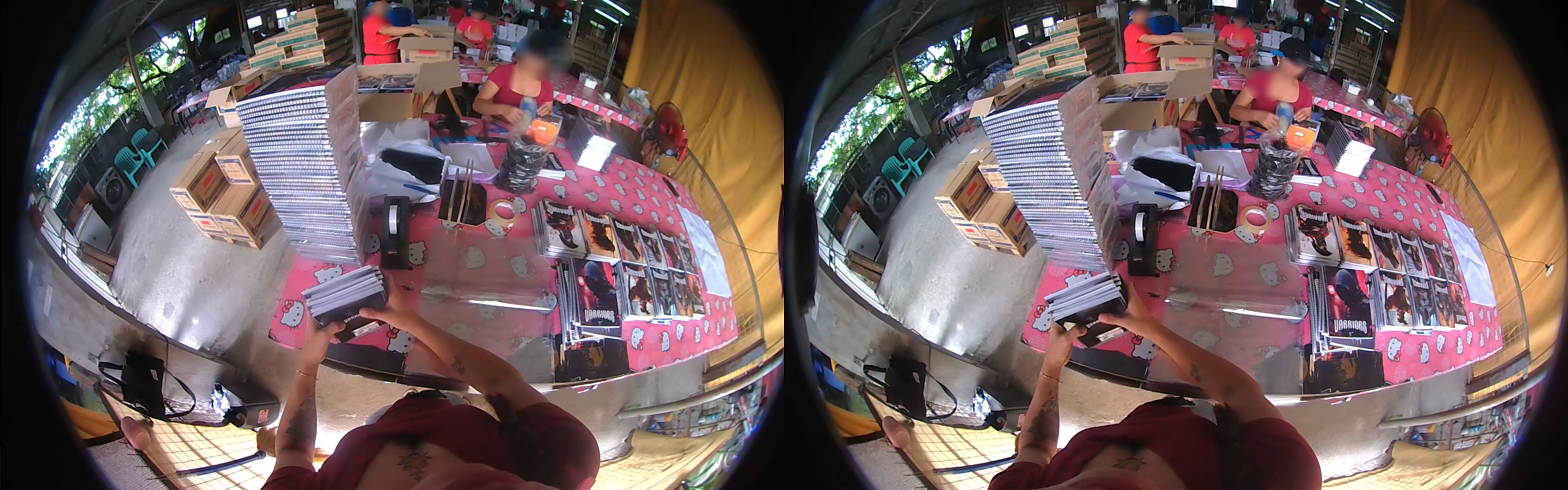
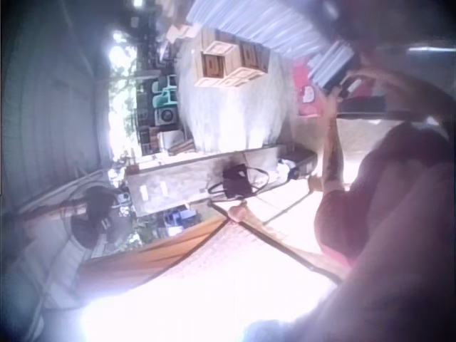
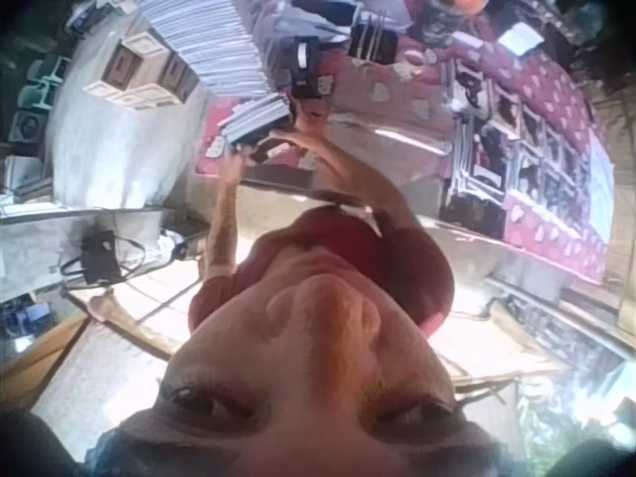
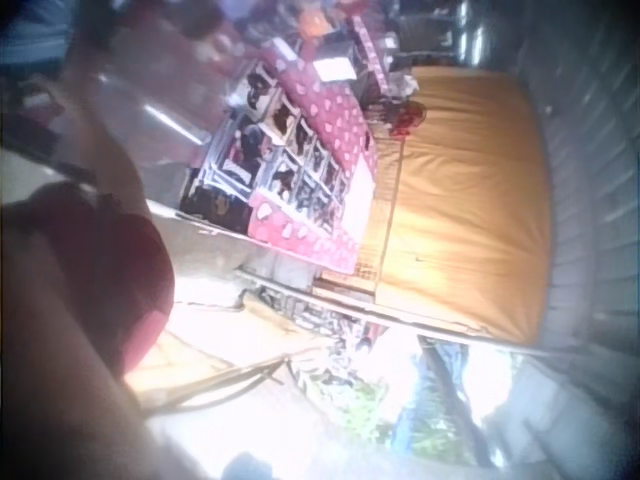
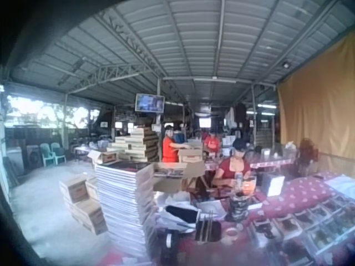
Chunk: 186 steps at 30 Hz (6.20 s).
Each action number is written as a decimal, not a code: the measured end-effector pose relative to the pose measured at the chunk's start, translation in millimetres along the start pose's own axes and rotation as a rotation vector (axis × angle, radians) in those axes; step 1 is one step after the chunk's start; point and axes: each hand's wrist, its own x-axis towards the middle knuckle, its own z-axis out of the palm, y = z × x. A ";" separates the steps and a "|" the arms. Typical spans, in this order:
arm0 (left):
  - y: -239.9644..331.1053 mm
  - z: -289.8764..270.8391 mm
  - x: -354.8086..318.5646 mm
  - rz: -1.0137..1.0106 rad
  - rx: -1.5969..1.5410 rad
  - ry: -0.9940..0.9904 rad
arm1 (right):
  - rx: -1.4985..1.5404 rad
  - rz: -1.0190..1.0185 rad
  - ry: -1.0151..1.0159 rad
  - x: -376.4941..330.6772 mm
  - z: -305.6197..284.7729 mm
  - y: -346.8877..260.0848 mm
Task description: The person places books into plastic sleeves, seals them with adhesive tape, and stacks the packaged books.
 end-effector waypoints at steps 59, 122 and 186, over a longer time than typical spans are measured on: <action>-92.8 256.5 31.3 -0.334 0.525 -0.298 | 0.237 0.794 0.582 -196.9 -263.8 -82.9; -95.4 195.0 90.0 -0.355 0.496 -0.702 | -0.378 0.534 0.584 -226.6 -293.1 -48.6; -89.3 176.5 99.2 -0.429 0.313 -0.398 | -1.081 0.267 0.944 -264.4 -228.3 -83.4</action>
